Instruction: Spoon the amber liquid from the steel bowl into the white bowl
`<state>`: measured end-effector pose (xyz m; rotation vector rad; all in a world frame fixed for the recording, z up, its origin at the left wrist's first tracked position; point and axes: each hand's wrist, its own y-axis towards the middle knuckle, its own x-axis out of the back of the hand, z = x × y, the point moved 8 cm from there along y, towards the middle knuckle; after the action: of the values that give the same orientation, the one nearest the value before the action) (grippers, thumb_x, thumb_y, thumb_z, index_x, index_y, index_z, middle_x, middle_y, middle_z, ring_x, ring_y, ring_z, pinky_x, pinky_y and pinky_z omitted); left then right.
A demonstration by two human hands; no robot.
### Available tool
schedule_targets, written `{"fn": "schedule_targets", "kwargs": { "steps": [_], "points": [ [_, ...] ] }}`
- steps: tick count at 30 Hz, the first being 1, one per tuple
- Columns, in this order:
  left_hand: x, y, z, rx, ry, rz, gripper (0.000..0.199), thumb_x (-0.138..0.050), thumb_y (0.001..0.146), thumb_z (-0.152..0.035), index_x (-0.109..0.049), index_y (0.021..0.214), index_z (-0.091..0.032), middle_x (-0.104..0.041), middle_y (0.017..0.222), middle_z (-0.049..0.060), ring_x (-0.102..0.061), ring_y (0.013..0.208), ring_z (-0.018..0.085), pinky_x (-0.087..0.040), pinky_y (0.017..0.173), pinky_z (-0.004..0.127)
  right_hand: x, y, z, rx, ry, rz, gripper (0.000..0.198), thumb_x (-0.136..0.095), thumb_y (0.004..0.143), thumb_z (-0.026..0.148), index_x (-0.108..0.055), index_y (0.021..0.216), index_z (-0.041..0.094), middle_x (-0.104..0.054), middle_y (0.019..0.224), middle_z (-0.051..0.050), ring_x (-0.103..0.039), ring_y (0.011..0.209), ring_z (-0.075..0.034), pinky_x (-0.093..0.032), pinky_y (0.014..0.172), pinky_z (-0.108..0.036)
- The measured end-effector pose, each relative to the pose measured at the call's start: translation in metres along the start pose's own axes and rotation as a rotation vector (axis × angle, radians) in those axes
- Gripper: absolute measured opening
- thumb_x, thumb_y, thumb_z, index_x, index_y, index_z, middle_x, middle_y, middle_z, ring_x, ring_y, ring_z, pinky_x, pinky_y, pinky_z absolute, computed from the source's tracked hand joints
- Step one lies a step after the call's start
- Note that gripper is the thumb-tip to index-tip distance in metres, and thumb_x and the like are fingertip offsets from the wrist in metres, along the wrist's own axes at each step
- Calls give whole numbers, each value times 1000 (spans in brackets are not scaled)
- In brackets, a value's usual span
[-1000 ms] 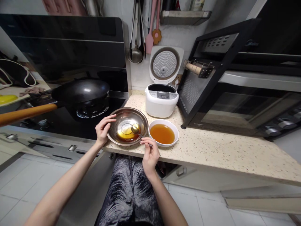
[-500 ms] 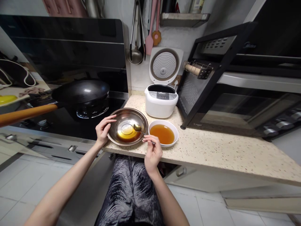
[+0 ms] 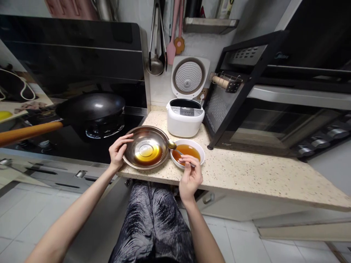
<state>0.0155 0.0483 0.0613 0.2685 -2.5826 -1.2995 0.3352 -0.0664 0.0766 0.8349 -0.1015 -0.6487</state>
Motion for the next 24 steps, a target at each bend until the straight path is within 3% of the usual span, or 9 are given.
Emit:
{"fn": "schedule_targets", "kwargs": {
  "steps": [10, 17, 24],
  "points": [
    [0, 0, 0, -5, -10, 0, 27, -56, 99, -32, -80, 105, -20, -77, 128, 11, -72, 119, 30, -55, 103, 48, 17, -7, -13, 47, -79, -2, 15, -56, 104, 23, -68, 95, 21, -73, 94, -5, -72, 90, -19, -59, 84, -36],
    [1, 0, 0, -7, -8, 0, 27, -56, 99, -30, -80, 105, -20, -77, 128, 10, -71, 119, 30, -54, 104, 48, 14, -15, -5, 247, -202, 121, 18, -55, 101, 12, -69, 101, 23, -76, 97, -6, -73, 94, -20, -61, 85, -38],
    [0, 0, -1, -7, -16, 2, 27, -56, 99, -29, -81, 106, -21, -76, 129, 10, -71, 120, 30, -54, 104, 47, 4, -22, 4, 476, -241, 309, 34, -50, 96, 1, -70, 114, 22, -77, 100, -9, -74, 93, -23, -63, 78, -40]
  ]
}}
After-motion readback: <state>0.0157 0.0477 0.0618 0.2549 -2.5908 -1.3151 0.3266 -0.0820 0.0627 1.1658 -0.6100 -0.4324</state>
